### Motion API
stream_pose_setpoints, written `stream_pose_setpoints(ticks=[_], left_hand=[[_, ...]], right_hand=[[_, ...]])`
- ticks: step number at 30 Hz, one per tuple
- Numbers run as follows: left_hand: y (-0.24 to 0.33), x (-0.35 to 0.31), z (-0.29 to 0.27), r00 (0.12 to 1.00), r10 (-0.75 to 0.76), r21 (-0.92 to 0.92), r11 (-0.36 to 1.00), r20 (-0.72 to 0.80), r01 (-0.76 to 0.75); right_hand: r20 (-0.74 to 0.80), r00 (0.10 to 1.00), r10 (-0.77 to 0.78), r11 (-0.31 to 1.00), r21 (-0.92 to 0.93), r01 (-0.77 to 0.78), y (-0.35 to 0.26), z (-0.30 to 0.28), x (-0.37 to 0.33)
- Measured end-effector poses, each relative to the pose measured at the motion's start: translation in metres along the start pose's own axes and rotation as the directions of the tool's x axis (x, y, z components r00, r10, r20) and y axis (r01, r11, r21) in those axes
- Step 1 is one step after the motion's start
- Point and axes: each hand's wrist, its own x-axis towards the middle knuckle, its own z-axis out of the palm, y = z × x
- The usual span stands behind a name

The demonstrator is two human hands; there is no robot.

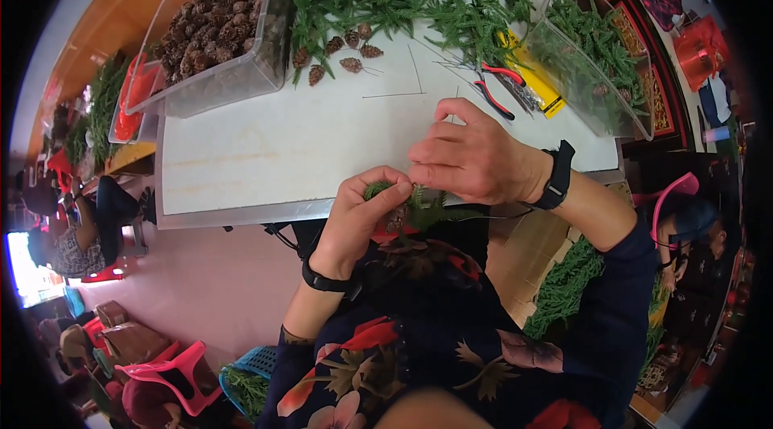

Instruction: Trimming small buds or seeds from green leafy stems using a pair of cutters and sorting them into containers.

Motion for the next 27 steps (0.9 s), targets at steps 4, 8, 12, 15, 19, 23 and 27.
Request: stream_pose_setpoints(ticks=[4,8,12,15,19,23,27], left_hand=[[0.004,-0.001,0.010,0.977,0.206,0.511,0.847,-0.061,-0.147],[0.002,0.006,0.009,0.716,0.683,0.870,0.257,0.144,-0.420],[0.005,0.002,0.010,0.838,0.540,0.621,0.684,-0.079,-0.382],[0.004,0.001,0.007,0.929,0.330,0.409,0.881,-0.168,-0.239],[0.001,0.002,0.007,0.928,0.345,0.445,0.859,-0.139,-0.253],[0.001,0.001,0.009,0.921,0.364,0.498,0.829,-0.137,-0.253],[-0.002,0.002,0.009,0.763,0.644,0.846,0.374,0.059,-0.381]], right_hand=[[0.138,0.947,0.289,0.929,0.196,-0.313,-0.006,0.003,0.002],[0.477,0.610,0.633,0.338,0.539,-0.772,-0.005,0.009,0.004],[0.160,0.817,0.554,0.726,0.387,-0.568,-0.006,0.014,0.001],[-0.013,0.933,0.359,0.920,0.174,-0.351,-0.004,0.015,0.002],[0.008,0.948,0.317,0.935,0.167,-0.314,-0.004,0.015,0.000],[0.143,0.920,0.364,0.904,0.182,-0.386,-0.006,0.009,0.004],[0.606,0.505,0.615,0.240,0.465,-0.852,-0.011,0.003,0.012]])
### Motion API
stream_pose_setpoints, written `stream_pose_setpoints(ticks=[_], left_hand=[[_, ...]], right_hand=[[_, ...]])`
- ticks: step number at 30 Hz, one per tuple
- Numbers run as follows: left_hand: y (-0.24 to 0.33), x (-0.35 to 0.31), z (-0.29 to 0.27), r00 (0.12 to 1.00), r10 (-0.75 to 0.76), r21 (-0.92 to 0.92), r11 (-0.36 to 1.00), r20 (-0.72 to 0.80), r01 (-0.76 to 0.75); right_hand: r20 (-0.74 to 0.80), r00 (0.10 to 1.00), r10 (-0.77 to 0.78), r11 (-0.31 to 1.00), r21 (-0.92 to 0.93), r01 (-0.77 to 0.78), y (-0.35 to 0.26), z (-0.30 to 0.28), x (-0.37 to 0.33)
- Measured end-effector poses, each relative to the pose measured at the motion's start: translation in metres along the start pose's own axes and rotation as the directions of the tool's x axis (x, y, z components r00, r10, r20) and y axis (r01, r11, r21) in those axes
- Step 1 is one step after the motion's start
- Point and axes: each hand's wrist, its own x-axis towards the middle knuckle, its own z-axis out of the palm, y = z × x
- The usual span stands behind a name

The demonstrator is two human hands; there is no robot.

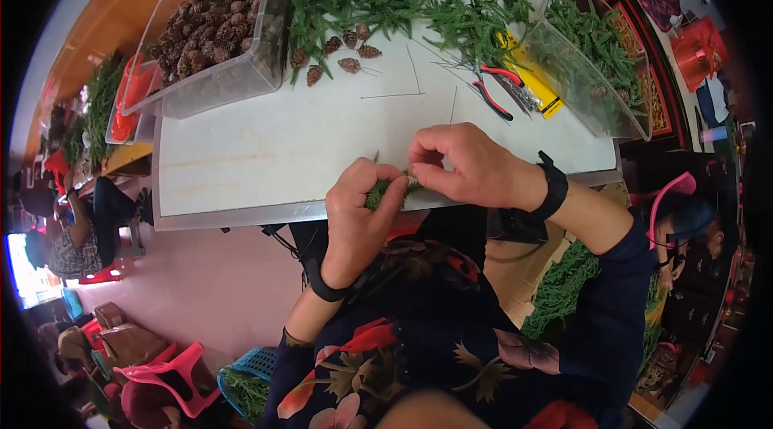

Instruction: Trimming small buds or seeds from green leafy stems using a pair of cutters and sorting them into containers.

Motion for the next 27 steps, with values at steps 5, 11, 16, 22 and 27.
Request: stream_pose_setpoints(ticks=[5,11,16,22,27], left_hand=[[0.003,-0.003,-0.005,0.948,-0.295,-0.312,0.895,0.122,0.319],[0.000,-0.003,-0.010,0.847,-0.395,-0.622,0.575,0.357,0.531],[-0.003,-0.004,-0.011,0.794,-0.387,-0.678,0.418,0.469,0.604],[-0.001,-0.008,-0.008,0.891,-0.314,-0.420,0.796,0.327,0.435],[0.004,-0.008,-0.001,0.941,-0.196,-0.362,0.886,0.276,0.291]], right_hand=[[-0.134,0.976,-0.173,0.983,0.029,0.179,0.008,0.002,-0.004],[-0.071,0.622,-0.780,0.526,-0.614,0.589,0.017,-0.001,0.001],[0.018,0.548,-0.836,0.374,-0.714,0.593,0.012,-0.003,-0.003],[0.016,0.704,-0.710,0.496,-0.698,0.516,0.002,0.001,-0.007],[-0.065,0.810,-0.583,0.624,-0.674,0.395,0.007,-0.002,-0.007]])
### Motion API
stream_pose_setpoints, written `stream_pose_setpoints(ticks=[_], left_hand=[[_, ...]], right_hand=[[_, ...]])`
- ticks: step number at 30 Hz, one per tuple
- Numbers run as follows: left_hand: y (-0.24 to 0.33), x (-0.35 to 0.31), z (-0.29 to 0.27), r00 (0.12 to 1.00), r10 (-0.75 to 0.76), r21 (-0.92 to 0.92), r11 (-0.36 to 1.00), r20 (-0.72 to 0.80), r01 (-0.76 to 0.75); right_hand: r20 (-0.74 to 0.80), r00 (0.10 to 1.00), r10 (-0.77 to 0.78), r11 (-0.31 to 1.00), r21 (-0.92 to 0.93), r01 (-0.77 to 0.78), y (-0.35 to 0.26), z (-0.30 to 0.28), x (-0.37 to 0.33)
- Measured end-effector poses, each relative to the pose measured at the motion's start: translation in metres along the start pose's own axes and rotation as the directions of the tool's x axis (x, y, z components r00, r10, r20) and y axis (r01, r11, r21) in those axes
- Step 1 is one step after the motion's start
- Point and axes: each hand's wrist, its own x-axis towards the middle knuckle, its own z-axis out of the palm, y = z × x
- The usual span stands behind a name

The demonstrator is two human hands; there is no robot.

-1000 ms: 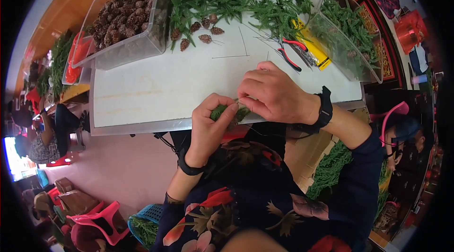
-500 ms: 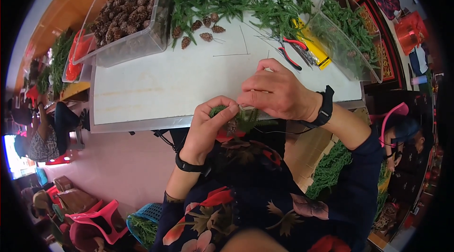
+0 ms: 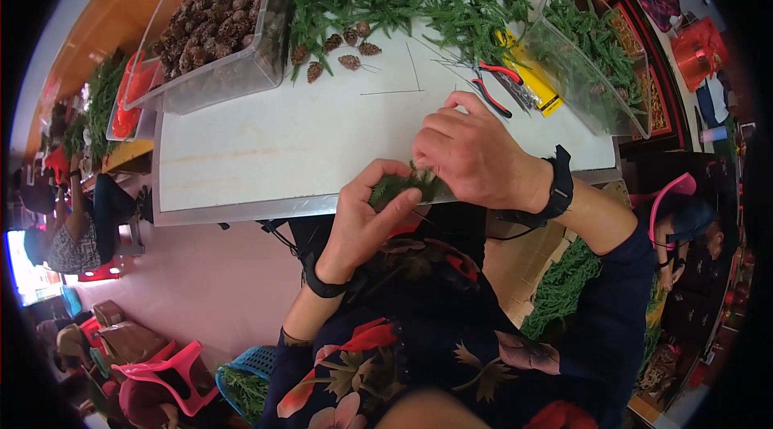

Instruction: Trimming small buds or seeds from green leafy stems using a pair of cutters and sorting them into containers.

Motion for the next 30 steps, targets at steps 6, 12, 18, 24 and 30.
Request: stream_pose_setpoints(ticks=[6,12,18,24,30], left_hand=[[0.000,0.000,0.004,0.994,-0.107,-0.193,0.975,0.026,0.110],[-0.004,0.000,-0.003,0.980,-0.194,-0.220,0.959,-0.050,0.178],[-0.007,0.006,-0.001,0.984,-0.131,-0.200,0.974,-0.123,0.104],[-0.003,0.006,-0.002,0.975,-0.084,-0.218,0.975,-0.204,0.038],[-0.003,0.007,-0.006,0.971,-0.151,-0.259,0.961,-0.184,0.101]], right_hand=[[0.080,0.970,0.228,0.938,0.251,-0.241,0.006,-0.001,-0.006],[-0.066,0.870,0.489,0.872,0.058,-0.486,0.036,-0.004,-0.028],[-0.152,0.805,0.574,0.757,-0.275,-0.592,0.079,0.011,-0.076],[0.048,0.677,0.735,0.666,-0.244,-0.705,0.092,0.020,-0.077],[-0.037,0.673,0.739,0.647,-0.241,-0.724,0.096,0.019,-0.067]])
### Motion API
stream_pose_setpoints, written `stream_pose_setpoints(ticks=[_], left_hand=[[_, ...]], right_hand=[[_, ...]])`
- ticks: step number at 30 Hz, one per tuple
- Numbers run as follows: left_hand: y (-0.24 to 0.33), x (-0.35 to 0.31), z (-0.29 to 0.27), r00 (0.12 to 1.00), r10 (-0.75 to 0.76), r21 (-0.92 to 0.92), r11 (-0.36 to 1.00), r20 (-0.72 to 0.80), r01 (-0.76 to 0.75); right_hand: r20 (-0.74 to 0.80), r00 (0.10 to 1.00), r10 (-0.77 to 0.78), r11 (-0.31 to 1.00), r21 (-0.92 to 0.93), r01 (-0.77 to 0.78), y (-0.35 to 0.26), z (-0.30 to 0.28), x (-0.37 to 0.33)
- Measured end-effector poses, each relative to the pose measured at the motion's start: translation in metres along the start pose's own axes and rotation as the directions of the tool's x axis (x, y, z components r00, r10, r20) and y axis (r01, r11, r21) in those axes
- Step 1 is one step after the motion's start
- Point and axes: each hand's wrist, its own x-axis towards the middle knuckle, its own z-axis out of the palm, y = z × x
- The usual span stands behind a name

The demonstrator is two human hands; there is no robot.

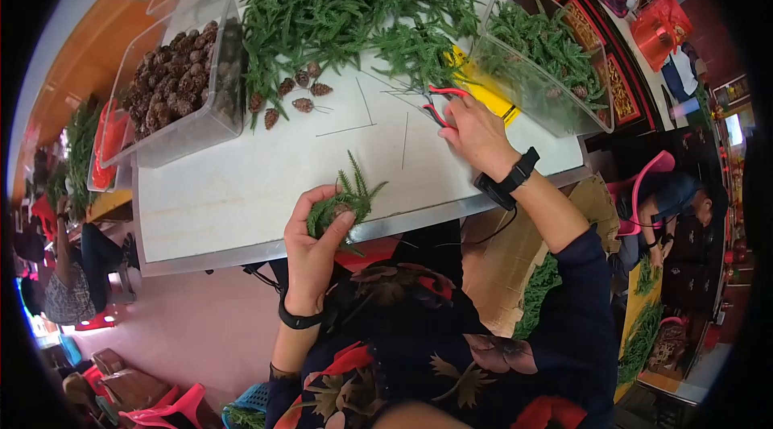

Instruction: Trimming small buds or seeds from green leafy stems using a pair of cutters and sorting them into containers.

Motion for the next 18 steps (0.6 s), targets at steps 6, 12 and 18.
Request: stream_pose_setpoints(ticks=[6,12,18], left_hand=[[0.006,0.000,0.000,1.000,0.006,-0.001,1.000,-0.021,-0.006],[0.005,0.004,-0.002,1.000,0.010,-0.046,0.999,-0.010,-0.011],[0.002,0.003,-0.006,0.998,-0.055,-0.173,0.984,-0.022,0.051]], right_hand=[[-0.067,0.988,-0.138,0.990,0.007,0.139,0.019,0.002,0.020],[0.021,0.991,-0.132,0.991,-0.005,0.132,0.021,0.003,0.035],[-0.130,0.982,-0.136,0.964,-0.245,0.101,0.007,0.012,0.029]])
